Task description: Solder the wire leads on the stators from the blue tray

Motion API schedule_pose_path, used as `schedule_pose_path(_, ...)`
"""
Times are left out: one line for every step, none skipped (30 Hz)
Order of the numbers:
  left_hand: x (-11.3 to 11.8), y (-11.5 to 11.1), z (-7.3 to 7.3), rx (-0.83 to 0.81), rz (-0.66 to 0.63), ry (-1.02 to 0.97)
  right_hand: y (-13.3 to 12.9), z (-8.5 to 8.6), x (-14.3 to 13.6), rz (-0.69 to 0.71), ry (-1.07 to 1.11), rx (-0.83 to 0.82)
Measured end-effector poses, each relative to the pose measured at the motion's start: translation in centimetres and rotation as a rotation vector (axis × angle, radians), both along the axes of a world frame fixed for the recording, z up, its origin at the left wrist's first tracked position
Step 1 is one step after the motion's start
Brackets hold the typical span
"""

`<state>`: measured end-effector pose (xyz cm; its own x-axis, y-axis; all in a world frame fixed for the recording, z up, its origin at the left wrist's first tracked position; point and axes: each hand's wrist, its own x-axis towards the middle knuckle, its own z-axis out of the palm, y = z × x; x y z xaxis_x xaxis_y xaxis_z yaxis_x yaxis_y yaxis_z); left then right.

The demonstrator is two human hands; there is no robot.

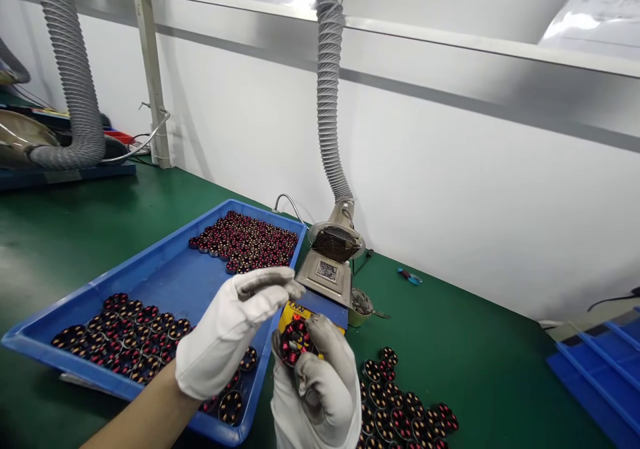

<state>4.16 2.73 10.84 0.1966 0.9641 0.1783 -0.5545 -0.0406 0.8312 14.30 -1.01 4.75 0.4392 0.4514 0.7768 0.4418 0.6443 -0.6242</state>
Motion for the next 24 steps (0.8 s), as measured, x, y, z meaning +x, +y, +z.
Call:
schedule_pose_path(-0.2, 0.1, 0.1, 0.013, -0.009, 0.015, 0.1, 0.2, -0.4, -0.042, -0.030, 0.043)
schedule_pose_path(-0.4, 0.1, 0.2, 0.031, -0.043, 0.054, 0.1, 0.4, -0.8, -0.090, -0.033, 0.096)
schedule_pose_path(-0.5, 0.1, 0.4, 0.050, -0.092, 0.111, 0.2, 0.5, -1.2, -0.113, -0.017, 0.120)
schedule_pose_path(-0.6, 0.0, 0.5, 0.068, -0.140, 0.169, 0.3, 0.6, -1.6, -0.132, 0.010, 0.139)
schedule_pose_path(-0.6, -0.1, 0.5, 0.087, -0.178, 0.220, 0.4, 0.6, -1.8, -0.149, 0.037, 0.150)
schedule_pose_path(-0.5, -0.2, 0.5, 0.101, -0.197, 0.253, 0.5, 0.6, -1.8, -0.154, 0.044, 0.144)
schedule_pose_path(-0.4, -0.2, 0.4, 0.103, -0.198, 0.264, 0.5, 0.6, -1.7, -0.143, 0.027, 0.121)
schedule_pose_path(-0.2, -0.3, 0.3, 0.091, -0.182, 0.258, 0.5, 0.6, -1.6, -0.117, -0.012, 0.093)
schedule_pose_path(-0.1, -0.2, 0.2, 0.073, -0.155, 0.238, 0.5, 0.5, -1.3, -0.092, -0.050, 0.073)
schedule_pose_path(0.0, -0.1, 0.1, 0.059, -0.119, 0.213, 0.4, 0.5, -1.2, -0.087, -0.074, 0.066)
schedule_pose_path(-0.1, 0.1, 0.0, 0.048, -0.075, 0.187, 0.3, 0.6, -1.1, -0.099, -0.085, 0.061)
schedule_pose_path(-0.2, 0.3, 0.0, 0.041, -0.018, 0.164, 0.2, 0.6, -1.1, -0.125, -0.081, 0.054)
schedule_pose_path(-0.4, 0.5, 0.0, 0.039, 0.044, 0.157, 0.0, 0.6, -1.1, -0.155, -0.058, 0.045)
schedule_pose_path(-0.7, 0.7, -0.1, 0.044, 0.097, 0.176, -0.1, 0.7, -1.2, -0.166, -0.028, 0.027)
schedule_pose_path(-1.1, 0.8, -0.1, 0.056, 0.127, 0.228, -0.2, 0.7, -1.1, -0.155, 0.007, 0.001)
schedule_pose_path(-1.6, 0.9, -0.3, 0.086, 0.128, 0.314, -0.2, 0.7, -0.9, -0.126, 0.039, -0.020)
schedule_pose_path(-2.2, 0.8, -0.6, 0.148, 0.111, 0.426, -0.2, 0.7, -0.5, -0.083, 0.071, -0.038)
schedule_pose_path(-2.8, 0.5, -1.1, 0.239, 0.090, 0.551, -0.1, 0.8, 0.1, -0.030, 0.096, -0.056)
schedule_pose_path(-3.4, 0.2, -1.7, 0.347, 0.069, 0.681, 0.2, 1.1, 1.0, 0.022, 0.111, -0.092)
schedule_pose_path(-4.1, -0.2, -2.6, 0.471, 0.074, 0.802, 0.5, 1.4, 2.1, 0.073, 0.112, -0.160)
schedule_pose_path(-4.7, -0.7, -3.6, 0.566, 0.094, 0.911, 1.1, 1.8, 3.3, 0.127, 0.105, -0.246)
schedule_pose_path(-5.2, -1.1, -4.7, 0.637, 0.097, 1.009, 1.7, 2.4, 4.5, 0.173, 0.090, -0.376)
schedule_pose_path(-5.7, -1.5, -6.0, 0.661, 0.087, 1.111, 2.5, 3.0, 5.8, 0.217, 0.074, -0.519)
schedule_pose_path(-6.1, -1.8, -7.3, 0.668, 0.097, 1.183, 3.4, 3.6, 7.0, 0.253, 0.072, -0.625)
